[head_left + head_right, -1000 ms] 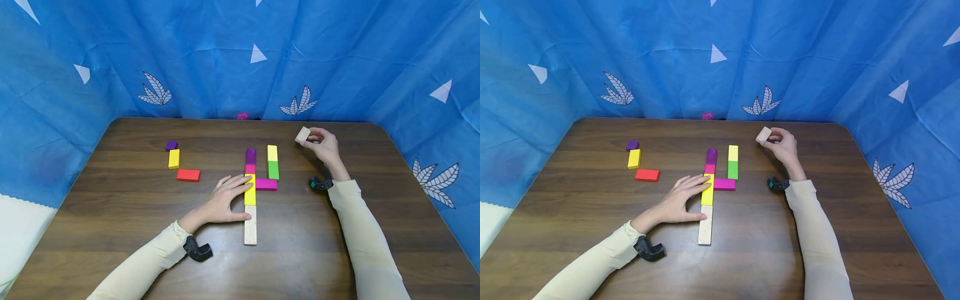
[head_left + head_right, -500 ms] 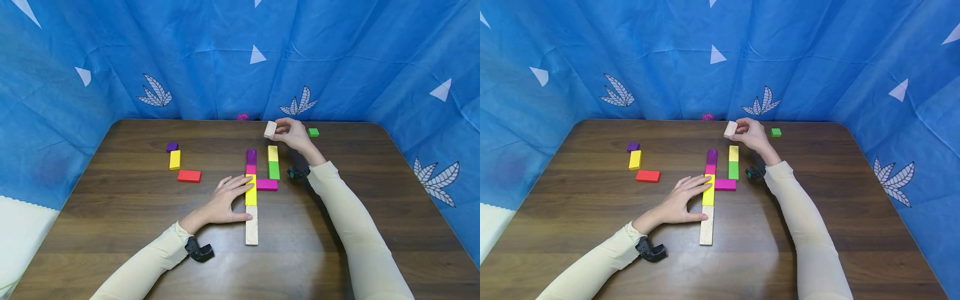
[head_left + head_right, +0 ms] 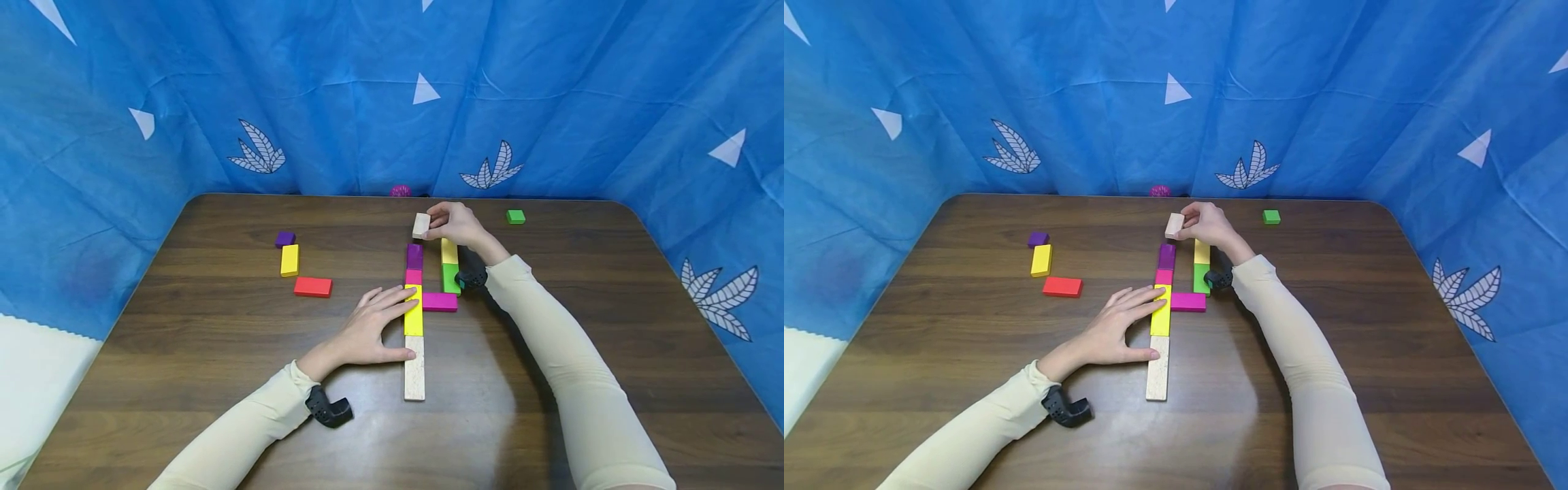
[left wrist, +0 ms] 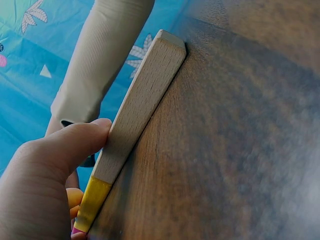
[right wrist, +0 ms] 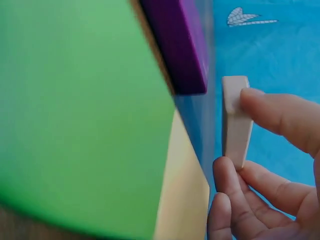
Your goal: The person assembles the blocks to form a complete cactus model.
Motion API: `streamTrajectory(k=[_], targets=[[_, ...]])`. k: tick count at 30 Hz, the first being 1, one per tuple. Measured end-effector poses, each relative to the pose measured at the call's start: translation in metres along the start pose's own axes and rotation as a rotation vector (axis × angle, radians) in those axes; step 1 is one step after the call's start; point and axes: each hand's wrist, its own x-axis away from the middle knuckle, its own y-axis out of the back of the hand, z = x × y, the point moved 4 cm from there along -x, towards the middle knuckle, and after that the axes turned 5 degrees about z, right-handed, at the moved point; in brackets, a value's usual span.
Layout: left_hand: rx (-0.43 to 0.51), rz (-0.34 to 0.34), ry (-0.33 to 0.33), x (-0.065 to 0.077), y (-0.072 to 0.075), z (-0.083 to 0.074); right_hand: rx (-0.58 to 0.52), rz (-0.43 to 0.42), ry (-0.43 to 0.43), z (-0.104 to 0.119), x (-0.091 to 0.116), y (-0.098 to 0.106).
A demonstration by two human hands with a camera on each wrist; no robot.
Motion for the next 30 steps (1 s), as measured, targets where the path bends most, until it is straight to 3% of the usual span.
streamTrajectory(k=[21,30], targets=[[0.017,0.008,0.005,0.000,0.001,-0.002,0.083,0.093,-0.039,0.000,-0.002,-0.009],[0.008,0.015,0.009,0.000,0.001,-0.003,0.092,0.112,0.006,0.000,-0.002,-0.012]])
